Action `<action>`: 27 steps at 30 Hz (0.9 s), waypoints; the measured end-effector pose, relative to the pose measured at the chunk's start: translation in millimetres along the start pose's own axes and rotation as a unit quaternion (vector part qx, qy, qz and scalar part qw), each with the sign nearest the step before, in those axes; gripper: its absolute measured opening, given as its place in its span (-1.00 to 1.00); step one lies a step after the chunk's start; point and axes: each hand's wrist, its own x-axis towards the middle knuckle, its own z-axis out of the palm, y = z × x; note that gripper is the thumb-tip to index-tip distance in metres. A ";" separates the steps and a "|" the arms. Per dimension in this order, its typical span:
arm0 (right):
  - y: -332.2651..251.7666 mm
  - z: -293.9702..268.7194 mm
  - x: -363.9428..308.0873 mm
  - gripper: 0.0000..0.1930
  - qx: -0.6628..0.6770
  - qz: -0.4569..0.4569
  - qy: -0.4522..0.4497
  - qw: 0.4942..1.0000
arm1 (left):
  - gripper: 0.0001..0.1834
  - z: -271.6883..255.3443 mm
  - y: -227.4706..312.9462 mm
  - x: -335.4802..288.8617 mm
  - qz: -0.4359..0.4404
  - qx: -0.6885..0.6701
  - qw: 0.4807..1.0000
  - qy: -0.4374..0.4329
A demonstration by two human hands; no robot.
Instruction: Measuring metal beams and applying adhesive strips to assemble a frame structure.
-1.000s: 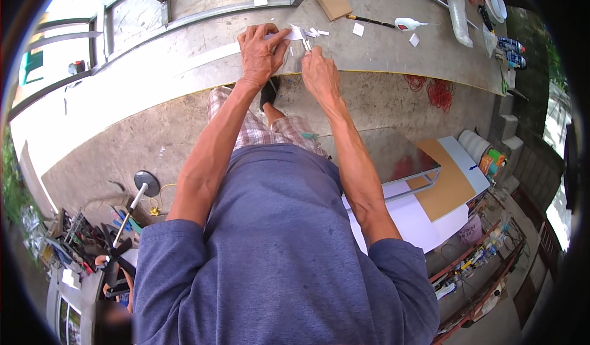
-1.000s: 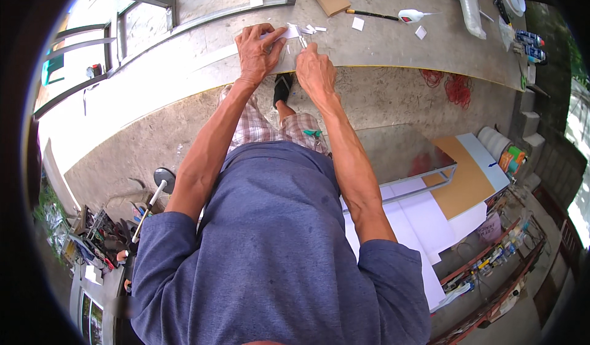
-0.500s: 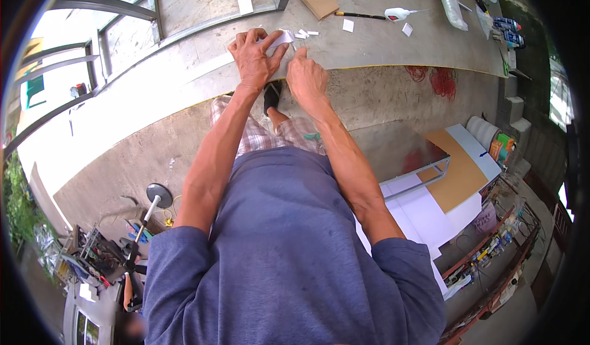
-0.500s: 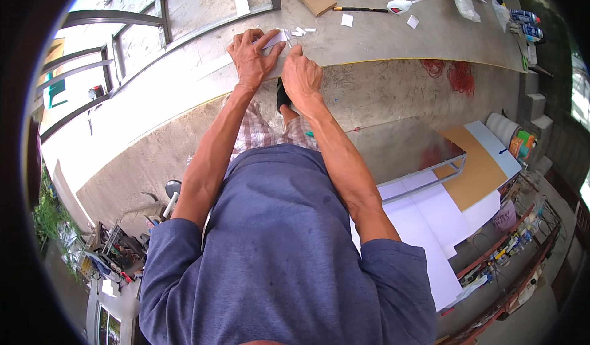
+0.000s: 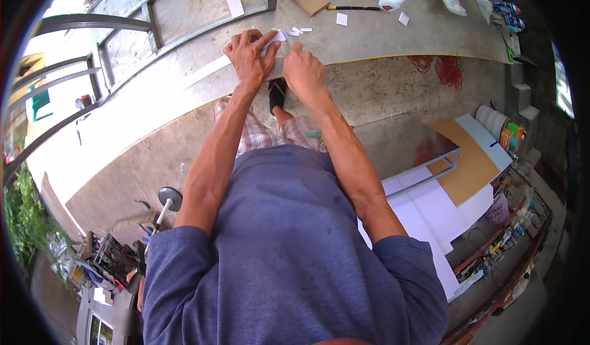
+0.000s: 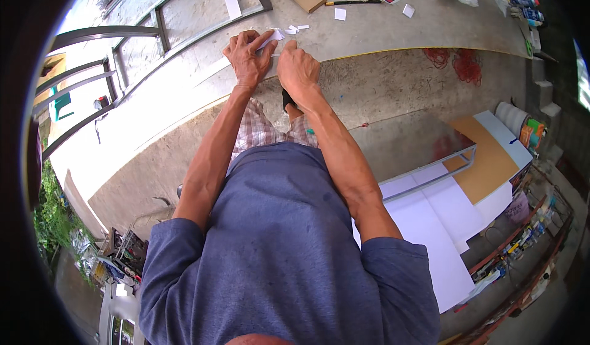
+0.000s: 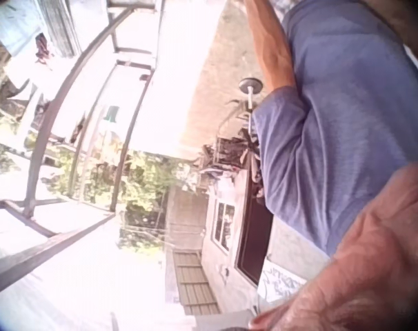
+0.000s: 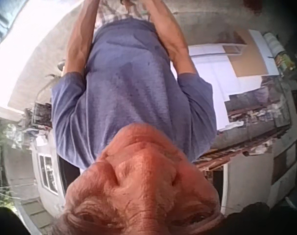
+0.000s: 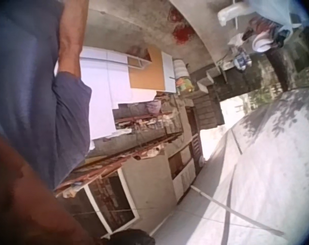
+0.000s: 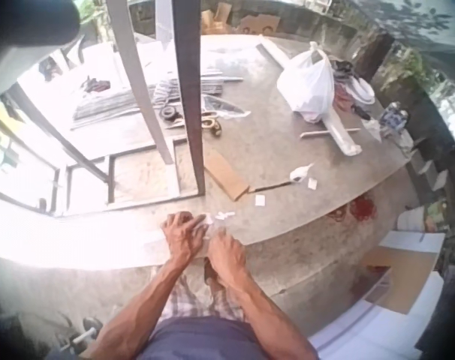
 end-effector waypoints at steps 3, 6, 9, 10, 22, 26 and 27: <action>-1.4 -1.3 3.1 -0.80 0.003 -0.012 0.001 1.000 | -0.73 1.4 -0.2 0.5 -0.007 -0.011 1.000 0.013; -3.9 -1.9 1.5 -0.79 0.000 -0.002 -0.020 1.000 | -0.74 2.2 -0.9 0.4 -0.006 -0.010 1.000 0.019; -4.6 -1.8 2.0 -0.78 0.006 -0.002 -0.021 1.000 | -0.74 3.5 0.5 -0.2 -0.011 -0.010 1.000 0.023; -5.0 -2.5 2.2 -0.77 0.006 -0.004 -0.017 1.000 | -0.74 3.3 1.1 -0.4 -0.014 -0.010 1.000 0.024; -1.3 -2.9 -3.9 -0.74 0.006 -0.025 -0.021 0.999 | -0.75 4.4 3.1 -1.7 -0.015 -0.017 0.999 0.035; 2.5 -1.4 -6.9 -0.74 0.013 -0.024 -0.024 0.999 | -0.75 4.5 3.7 -1.4 -0.016 -0.021 0.999 0.032; 2.6 -1.4 -8.2 -0.74 0.012 -0.025 -0.024 0.999 | -0.75 4.5 3.5 -1.5 -0.016 -0.021 0.999 0.032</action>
